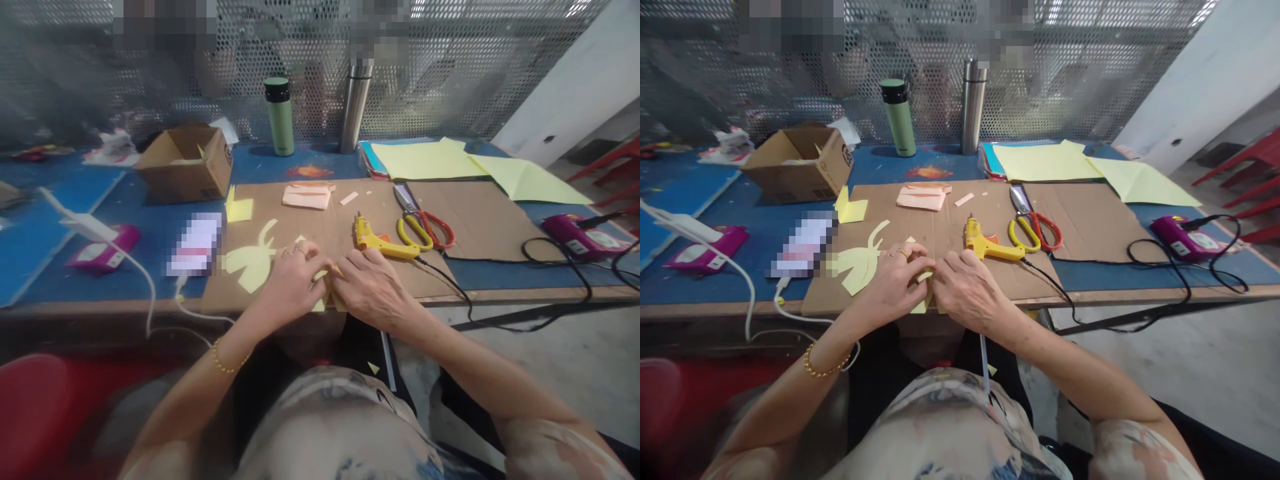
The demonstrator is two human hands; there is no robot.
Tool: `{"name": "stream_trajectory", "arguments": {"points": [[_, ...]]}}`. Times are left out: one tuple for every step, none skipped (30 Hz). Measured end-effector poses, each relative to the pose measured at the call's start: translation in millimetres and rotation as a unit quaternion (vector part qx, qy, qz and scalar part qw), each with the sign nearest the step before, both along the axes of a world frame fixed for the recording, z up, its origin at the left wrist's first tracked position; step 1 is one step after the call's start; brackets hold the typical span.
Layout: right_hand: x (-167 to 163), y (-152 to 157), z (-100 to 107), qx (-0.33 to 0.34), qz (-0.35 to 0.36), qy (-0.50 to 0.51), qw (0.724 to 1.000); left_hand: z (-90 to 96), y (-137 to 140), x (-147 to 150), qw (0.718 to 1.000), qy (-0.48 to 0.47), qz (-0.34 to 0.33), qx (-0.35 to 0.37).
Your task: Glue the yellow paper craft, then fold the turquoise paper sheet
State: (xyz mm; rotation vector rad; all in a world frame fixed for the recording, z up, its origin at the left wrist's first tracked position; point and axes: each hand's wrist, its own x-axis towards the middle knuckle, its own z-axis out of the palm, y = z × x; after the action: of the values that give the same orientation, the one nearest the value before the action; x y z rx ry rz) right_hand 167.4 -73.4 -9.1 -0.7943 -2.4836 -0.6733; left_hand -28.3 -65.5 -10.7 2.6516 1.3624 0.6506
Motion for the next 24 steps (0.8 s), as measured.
{"name": "stream_trajectory", "arguments": {"points": [[0.7,0.3,-0.1,0.0,0.001,0.0,1.0,-0.2,0.5,0.0,1.0,0.002,-0.001,0.003],[1.4,0.5,-0.3,0.001,0.003,0.001,1.0,-0.4,1.0,0.0,1.0,0.004,-0.001,0.005],[2.1,0.7,-0.7,0.0,0.004,0.0,1.0,-0.5,1.4,0.0,1.0,0.005,-0.003,0.005],[2.8,0.7,-1.0,-0.001,0.006,0.0,1.0,-0.6,1.8,0.0,1.0,0.007,-0.004,0.005],[3.5,0.8,-1.4,-0.002,0.007,-0.001,1.0,-0.5,2.2,0.2,1.0,0.009,-0.005,0.004],[4.3,0.8,-1.7,-0.003,0.01,-0.001,1.0,-0.4,2.4,0.4,1.0,0.011,-0.005,0.003],[5.3,0.8,-1.7,-0.003,0.013,0.0,1.0,-0.3,2.4,0.6,1.0,0.013,-0.005,0.003],[6.4,0.7,-1.3,-0.001,0.018,0.002,1.0,-0.3,2.4,0.9,1.0,0.015,-0.005,0.003],[7.9,0.5,-0.4,0.004,0.023,0.006,1.0,-0.5,2.3,1.1,1.0,0.016,-0.004,0.004],[9.8,0.2,1.0,0.01,0.029,0.012,0.999,-0.8,2.0,1.1,1.0,0.015,-0.003,0.006],[12.0,-0.4,3.0,0.015,0.035,0.023,0.999,-1.2,1.8,1.1,1.0,0.013,-0.002,0.008],[14.6,-1.1,5.4,0.019,0.038,0.038,0.998,-1.8,1.5,0.9,1.0,0.009,-0.002,0.009],[17.3,-1.9,8.0,0.021,0.037,0.057,0.997,-2.3,1.3,0.5,1.0,0.005,-0.002,0.01],[20.1,-2.9,10.6,0.021,0.033,0.078,0.996,-2.8,1.1,0.1,1.0,0.0,-0.002,0.011],[22.5,-3.8,12.8,0.019,0.026,0.099,0.995,-3.1,0.8,-0.3,1.0,-0.004,-0.002,0.01],[24.4,-4.7,14.3,0.014,0.017,0.117,0.993,-3.3,0.5,-0.7,1.0,-0.006,-0.003,0.01],[25.6,-5.4,15.1,0.006,0.011,0.129,0.992,-3.2,0.1,-1.0,1.0,-0.009,-0.004,0.008],[26.0,-6.1,15.0,-0.006,0.01,0.135,0.991,-3.0,-0.3,-1.2,1.0,-0.011,-0.005,0.008],[25.7,-6.6,14.0,-0.023,0.011,0.136,0.99,-2.7,-0.7,-1.3,1.0,-0.013,-0.005,0.007],[24.8,-7.0,12.3,-0.043,0.014,0.133,0.99,-2.4,-1.1,-1.4,1.0,-0.015,-0.005,0.007],[23.5,-7.2,10.1,-0.063,0.017,0.128,0.99,-2.0,-1.4,-1.5,1.0,-0.017,-0.006,0.006],[22.2,-7.4,7.5,-0.081,0.019,0.121,0.989,-1.7,-1.6,-1.7,1.0,-0.02,-0.008,0.004],[20.9,-7.3,4.9,-0.093,0.019,0.113,0.989,-1.3,-1.5,-2.1,1.0,-0.026,-0.009,0.0],[19.9,-7.1,2.4,-0.099,0.018,0.105,0.989,-1.1,-1.1,-2.7,0.999,-0.035,-0.011,-0.005]]}}
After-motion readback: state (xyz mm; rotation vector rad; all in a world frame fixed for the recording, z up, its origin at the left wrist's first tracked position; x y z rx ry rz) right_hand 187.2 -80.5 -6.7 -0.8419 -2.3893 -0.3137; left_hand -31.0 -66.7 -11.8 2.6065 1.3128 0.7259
